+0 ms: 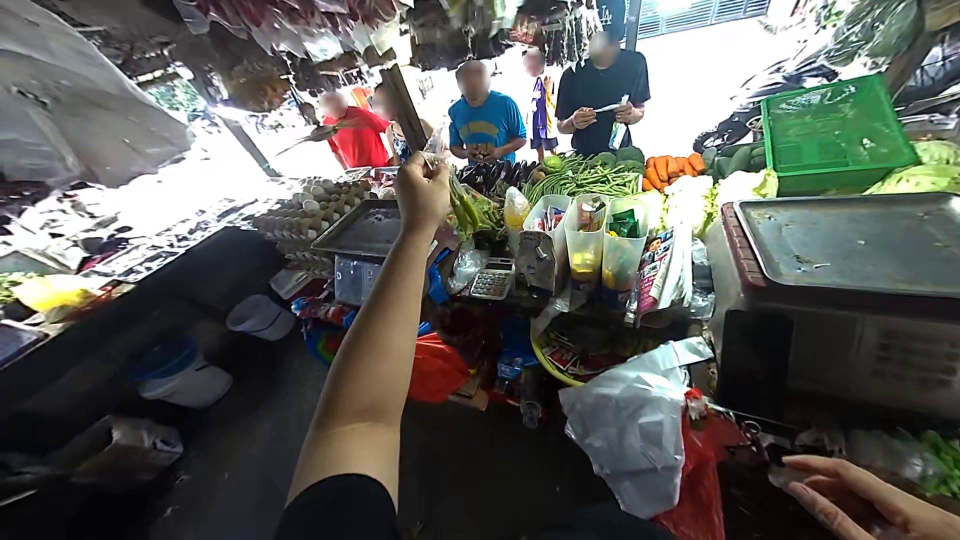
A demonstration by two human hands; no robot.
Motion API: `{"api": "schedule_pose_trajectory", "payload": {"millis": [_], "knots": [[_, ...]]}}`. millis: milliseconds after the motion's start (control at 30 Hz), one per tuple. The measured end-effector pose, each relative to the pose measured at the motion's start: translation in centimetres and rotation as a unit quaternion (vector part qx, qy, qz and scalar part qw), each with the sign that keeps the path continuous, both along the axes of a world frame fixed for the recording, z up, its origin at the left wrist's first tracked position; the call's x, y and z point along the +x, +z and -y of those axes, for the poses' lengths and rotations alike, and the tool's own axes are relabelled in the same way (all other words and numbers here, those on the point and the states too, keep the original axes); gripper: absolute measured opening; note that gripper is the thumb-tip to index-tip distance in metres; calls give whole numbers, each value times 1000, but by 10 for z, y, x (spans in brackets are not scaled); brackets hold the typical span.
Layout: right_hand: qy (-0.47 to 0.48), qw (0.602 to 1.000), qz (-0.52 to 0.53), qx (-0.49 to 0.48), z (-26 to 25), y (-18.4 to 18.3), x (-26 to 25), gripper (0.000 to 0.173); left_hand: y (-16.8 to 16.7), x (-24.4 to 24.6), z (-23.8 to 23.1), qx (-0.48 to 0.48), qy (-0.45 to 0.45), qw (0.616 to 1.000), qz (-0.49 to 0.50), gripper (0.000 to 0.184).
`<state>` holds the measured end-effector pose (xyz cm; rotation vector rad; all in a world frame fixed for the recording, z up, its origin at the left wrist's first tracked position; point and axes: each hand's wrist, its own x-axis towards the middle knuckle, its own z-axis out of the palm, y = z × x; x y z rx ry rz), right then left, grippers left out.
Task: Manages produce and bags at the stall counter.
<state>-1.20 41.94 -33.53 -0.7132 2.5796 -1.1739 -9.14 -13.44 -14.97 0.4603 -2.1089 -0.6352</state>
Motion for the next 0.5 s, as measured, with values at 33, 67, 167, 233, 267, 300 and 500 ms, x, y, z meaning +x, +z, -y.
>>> {"api": "schedule_pose_trajectory", "payload": {"millis": [33, 67, 167, 233, 267, 300, 500], "knots": [[2, 1000, 2, 0, 1, 0, 0, 40, 0, 0, 2, 2, -4, 1000, -3, 27], [2, 1000, 3, 2, 2, 0, 1, 40, -1, -1, 4, 4, -6, 1000, -6, 27], [3, 1000, 2, 5, 2, 0, 2, 39, -5, -3, 9, 9, -7, 1000, -14, 26], [1, 1000, 4, 4, 2, 1, 3, 39, -5, -3, 9, 19, -12, 1000, -14, 25], [1, 1000, 4, 3, 2, 1, 4, 39, -5, -3, 10, 23, -14, 999, -16, 25], [1, 1000, 4, 2, 2, 1, 4, 39, -5, -3, 10, 28, -17, 999, -18, 24], [-6, 1000, 11, 1, 1, -3, 7, 39, 2, -2, 7, 33, -17, 999, -21, 22]]}}
